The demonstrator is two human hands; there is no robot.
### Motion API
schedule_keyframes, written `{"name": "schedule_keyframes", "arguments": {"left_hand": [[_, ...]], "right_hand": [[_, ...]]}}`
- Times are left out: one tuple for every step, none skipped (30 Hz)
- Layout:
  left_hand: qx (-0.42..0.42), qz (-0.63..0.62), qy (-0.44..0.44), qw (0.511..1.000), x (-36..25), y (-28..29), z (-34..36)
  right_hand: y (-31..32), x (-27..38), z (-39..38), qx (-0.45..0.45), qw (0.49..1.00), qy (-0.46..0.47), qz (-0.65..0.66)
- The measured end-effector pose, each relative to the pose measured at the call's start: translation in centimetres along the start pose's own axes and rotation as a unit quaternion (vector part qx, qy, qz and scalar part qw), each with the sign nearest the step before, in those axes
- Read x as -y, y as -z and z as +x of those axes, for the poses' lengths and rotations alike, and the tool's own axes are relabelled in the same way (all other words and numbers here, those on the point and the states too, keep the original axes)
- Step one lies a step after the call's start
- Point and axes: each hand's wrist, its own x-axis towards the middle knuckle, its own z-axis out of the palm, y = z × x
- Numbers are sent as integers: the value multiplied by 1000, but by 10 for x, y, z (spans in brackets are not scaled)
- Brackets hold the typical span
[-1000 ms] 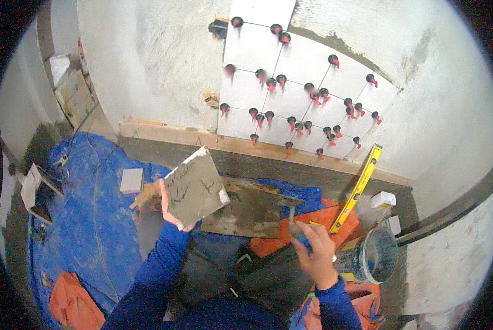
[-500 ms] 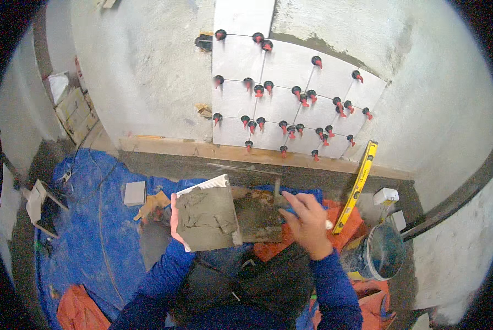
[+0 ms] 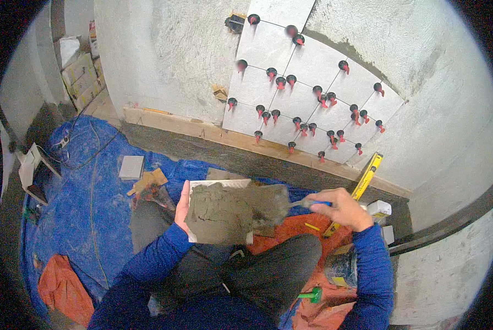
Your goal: The person applies adhesive to a white tile using a notched trowel, then places the tile onto a wall section that already has several tiles installed with leveling clips. The person taps the tile with a rubber mallet and inserts additional leveling clips to secure the tile in place.
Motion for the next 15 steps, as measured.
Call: {"name": "schedule_keyframes", "arguments": {"left_hand": [[2, 22, -7, 1000, -3, 0, -1], [-4, 35, -28, 999, -7, -2, -1], [-10, 49, -51, 997, -9, -5, 1], [-17, 63, -73, 995, -11, -11, 2], [-12, 65, -101, 993, -10, -18, 6], [-25, 69, -133, 988, -9, -26, 14], [-56, 75, -170, 981, -7, -36, 25], [20, 16, -198, 980, -2, -46, 35], [60, -5, -185, 981, 0, -57, 42], [74, -24, -176, 981, 2, -67, 47], [99, 24, -171, 980, 4, -75, 46], [62, 11, -170, 983, 5, -80, 44], [60, 67, -162, 983, 4, -82, 39], [69, 121, -156, 978, 3, -81, 34], [37, 131, -157, 978, 4, -76, 29]], "right_hand": [[4, -6, -8, -19, 999, -24, -29], [7, -11, -18, -37, 995, -57, -69], [8, -15, -28, -68, 989, -66, -111], [-2, -19, -33, -116, 977, -90, -157], [-19, -20, -38, -169, 978, -114, -34], [-35, -21, -42, -218, 961, -151, 77], [-51, -22, -43, -259, 922, -221, 182], [-71, -20, -41, -307, 878, -227, 287], [-90, -17, -41, -348, 841, -185, 371], [-105, -13, -41, -355, 822, -161, 415], [-116, -9, -43, -359, 800, -141, 459], [-122, -5, -47, -349, 807, -165, 447], [-126, 0, -51, -340, 814, -170, 440], [-131, 5, -55, -332, 821, -165, 434], [-135, 11, -60, -327, 822, -188, 427]]}}
